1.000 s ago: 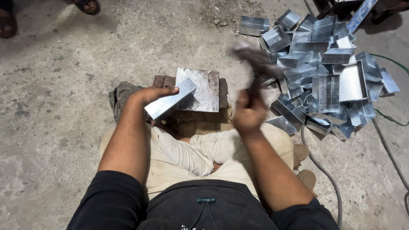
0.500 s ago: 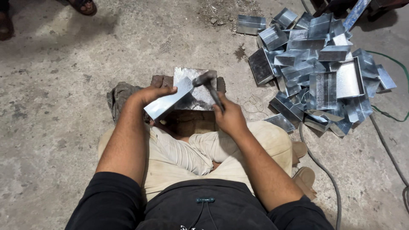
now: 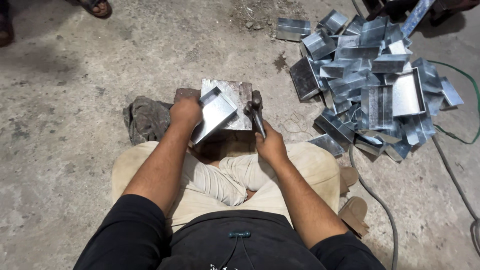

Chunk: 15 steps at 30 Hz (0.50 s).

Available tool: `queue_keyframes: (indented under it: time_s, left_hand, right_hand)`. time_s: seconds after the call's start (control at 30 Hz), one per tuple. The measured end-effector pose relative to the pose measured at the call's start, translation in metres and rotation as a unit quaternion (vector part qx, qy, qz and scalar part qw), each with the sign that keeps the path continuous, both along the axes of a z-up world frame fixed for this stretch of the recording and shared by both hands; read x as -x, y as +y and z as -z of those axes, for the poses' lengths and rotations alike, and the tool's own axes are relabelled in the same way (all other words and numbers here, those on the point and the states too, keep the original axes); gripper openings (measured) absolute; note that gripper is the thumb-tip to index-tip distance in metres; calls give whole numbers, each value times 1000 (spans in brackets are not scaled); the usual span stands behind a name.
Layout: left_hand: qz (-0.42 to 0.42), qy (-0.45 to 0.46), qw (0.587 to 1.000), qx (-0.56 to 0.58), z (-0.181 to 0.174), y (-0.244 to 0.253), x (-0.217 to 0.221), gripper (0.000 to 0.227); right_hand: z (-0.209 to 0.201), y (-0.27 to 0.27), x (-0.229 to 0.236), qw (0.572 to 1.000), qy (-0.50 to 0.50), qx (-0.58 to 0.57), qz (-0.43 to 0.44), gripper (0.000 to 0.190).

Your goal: The person sits on the floor and repeatedly hammers small rectangular metal pieces on a block to flatten or shape them. They pick up each piece, position it on the block, strike it with a hammer, and then toss it aside.

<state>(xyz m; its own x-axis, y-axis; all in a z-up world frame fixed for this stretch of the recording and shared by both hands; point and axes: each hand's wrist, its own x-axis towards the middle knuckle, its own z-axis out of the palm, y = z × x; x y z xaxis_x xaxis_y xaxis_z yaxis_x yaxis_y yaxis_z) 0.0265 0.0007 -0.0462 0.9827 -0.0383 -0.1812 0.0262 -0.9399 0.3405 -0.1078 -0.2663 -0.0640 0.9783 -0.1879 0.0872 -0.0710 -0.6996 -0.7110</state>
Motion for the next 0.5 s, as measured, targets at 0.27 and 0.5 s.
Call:
queue_keyframes:
  time_s: [0.27, 0.5]
  left_hand:
    - [-57, -102, 942, 315, -43, -1, 23, 43]
    - [34, -219, 902, 370, 20, -32, 17, 52]
  right_hand:
    - [-12, -4, 1, 996, 13, -65, 51, 59]
    - [-118, -15, 2, 995, -21, -84, 53, 55]
